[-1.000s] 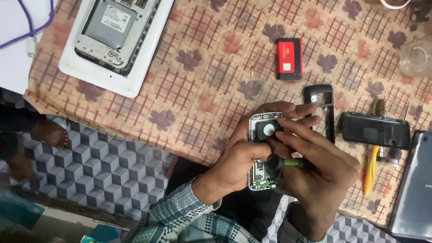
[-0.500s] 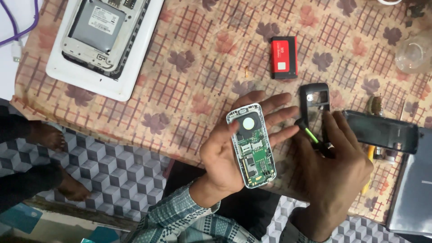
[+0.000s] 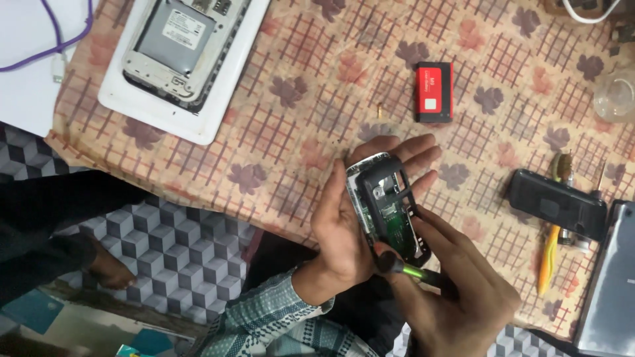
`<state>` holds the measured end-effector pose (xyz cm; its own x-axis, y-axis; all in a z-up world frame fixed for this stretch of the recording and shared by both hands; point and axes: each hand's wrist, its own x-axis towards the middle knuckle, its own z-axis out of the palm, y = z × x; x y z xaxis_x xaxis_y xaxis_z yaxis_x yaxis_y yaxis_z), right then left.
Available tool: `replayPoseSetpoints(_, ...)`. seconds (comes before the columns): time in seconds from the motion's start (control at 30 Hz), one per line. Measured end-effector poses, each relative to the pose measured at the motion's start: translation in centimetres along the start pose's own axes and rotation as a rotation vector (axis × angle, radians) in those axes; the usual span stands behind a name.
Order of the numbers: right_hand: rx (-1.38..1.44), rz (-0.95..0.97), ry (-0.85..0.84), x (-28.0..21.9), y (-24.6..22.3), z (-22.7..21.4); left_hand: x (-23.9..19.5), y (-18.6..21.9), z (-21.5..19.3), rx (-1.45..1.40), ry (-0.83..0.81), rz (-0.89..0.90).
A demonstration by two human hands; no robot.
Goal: The person disassembles a feature phone, removes the battery, and reassembles it. Then they disassemble a white smartphone, remove the motherboard, spray it with liquid, and clean it with a brush.
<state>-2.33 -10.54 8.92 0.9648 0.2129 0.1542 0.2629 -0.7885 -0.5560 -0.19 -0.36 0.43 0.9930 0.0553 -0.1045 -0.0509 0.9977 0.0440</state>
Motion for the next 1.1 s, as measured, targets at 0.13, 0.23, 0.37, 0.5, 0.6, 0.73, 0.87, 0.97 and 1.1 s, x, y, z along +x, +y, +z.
replayPoseSetpoints(0.13,0.011,0.045,0.003,-0.2,-0.3,0.8,-0.2,0.4,0.1,0.022,-0.026,-0.016)
replayPoseSetpoints(0.23,-0.022,0.062,-0.023,-0.3,-0.4,0.9,-0.3,0.5,-0.1,0.058,-0.039,-0.022)
replayPoseSetpoints(0.37,-0.089,0.138,-0.008,-0.6,-0.5,1.3,-0.6,0.4,-0.7,0.062,-0.046,-0.01)
replayPoseSetpoints(0.5,-0.127,0.142,-0.039,-0.7,-0.4,1.3,-0.7,0.3,-1.3,0.038,-0.071,0.002)
replayPoseSetpoints(0.6,-0.094,0.165,-0.033,-0.7,-0.5,1.2,-0.8,0.1,-1.5,0.007,-0.038,-0.012)
replayPoseSetpoints(0.73,-0.156,0.039,0.016,-0.8,-1.2,1.5,-0.8,0.2,-1.4,-0.023,-0.096,0.014)
replayPoseSetpoints(0.87,-0.159,0.039,0.011,-1.2,-1.6,1.6,-0.7,0.5,-1.2,0.037,-0.087,-0.013)
replayPoseSetpoints(0.97,-0.129,0.167,-0.001,-1.9,-1.2,1.7,-0.4,0.3,-1.2,-0.027,-0.067,-0.057)
replayPoseSetpoints(1.1,0.001,0.341,-0.007,-2.1,1.1,0.8,-0.6,-0.2,-1.5,-0.163,-0.083,-0.064)
